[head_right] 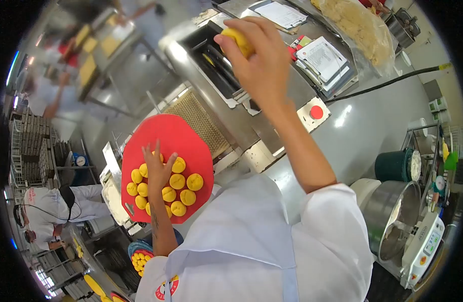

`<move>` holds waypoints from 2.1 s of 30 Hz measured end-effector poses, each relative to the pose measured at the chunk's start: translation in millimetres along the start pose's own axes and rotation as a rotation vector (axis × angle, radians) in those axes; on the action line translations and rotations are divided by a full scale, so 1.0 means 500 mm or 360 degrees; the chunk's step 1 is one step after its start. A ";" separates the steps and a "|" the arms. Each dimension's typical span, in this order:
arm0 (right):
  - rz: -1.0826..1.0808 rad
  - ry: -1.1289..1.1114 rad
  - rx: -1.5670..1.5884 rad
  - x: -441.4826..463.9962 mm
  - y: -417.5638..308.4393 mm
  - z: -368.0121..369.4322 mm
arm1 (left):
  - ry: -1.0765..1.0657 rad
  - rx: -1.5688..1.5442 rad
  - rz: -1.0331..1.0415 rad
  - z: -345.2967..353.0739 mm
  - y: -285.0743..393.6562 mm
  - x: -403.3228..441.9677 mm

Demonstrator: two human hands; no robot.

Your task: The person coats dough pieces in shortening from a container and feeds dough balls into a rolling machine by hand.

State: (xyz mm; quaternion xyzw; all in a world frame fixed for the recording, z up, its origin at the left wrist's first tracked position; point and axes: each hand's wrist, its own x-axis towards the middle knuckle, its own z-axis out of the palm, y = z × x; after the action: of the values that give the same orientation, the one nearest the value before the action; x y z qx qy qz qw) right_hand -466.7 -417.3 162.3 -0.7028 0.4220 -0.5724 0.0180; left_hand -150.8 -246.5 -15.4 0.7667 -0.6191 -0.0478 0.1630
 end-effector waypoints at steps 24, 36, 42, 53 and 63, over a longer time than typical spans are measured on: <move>0.1028 -0.1526 0.0773 -0.473 -0.204 0.272 | 0.0122 -0.1076 -0.0312 -0.036 -0.231 -0.014; 0.0416 -0.0695 -0.0310 -0.057 0.035 -0.012 | -0.0289 -0.0413 0.0025 -0.123 -0.017 0.037; 0.0894 -0.0441 0.0581 -0.146 -0.099 -0.054 | 0.0144 -0.1175 0.0272 -0.222 0.279 0.089; 0.0172 -0.0595 -0.0160 0.079 0.068 0.087 | -0.0170 -0.3298 -0.0627 -0.134 0.227 0.048; 0.0546 -0.0394 0.0734 -0.064 -0.069 -0.002 | 0.0187 -0.1491 0.0534 -0.186 0.344 0.025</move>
State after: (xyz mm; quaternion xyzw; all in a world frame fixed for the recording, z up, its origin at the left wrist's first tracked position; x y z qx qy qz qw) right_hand -447.7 -375.2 155.1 -0.6632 0.3880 -0.5517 0.3245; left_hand -283.0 -271.9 127.0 0.5024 -0.6356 -0.2506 0.5299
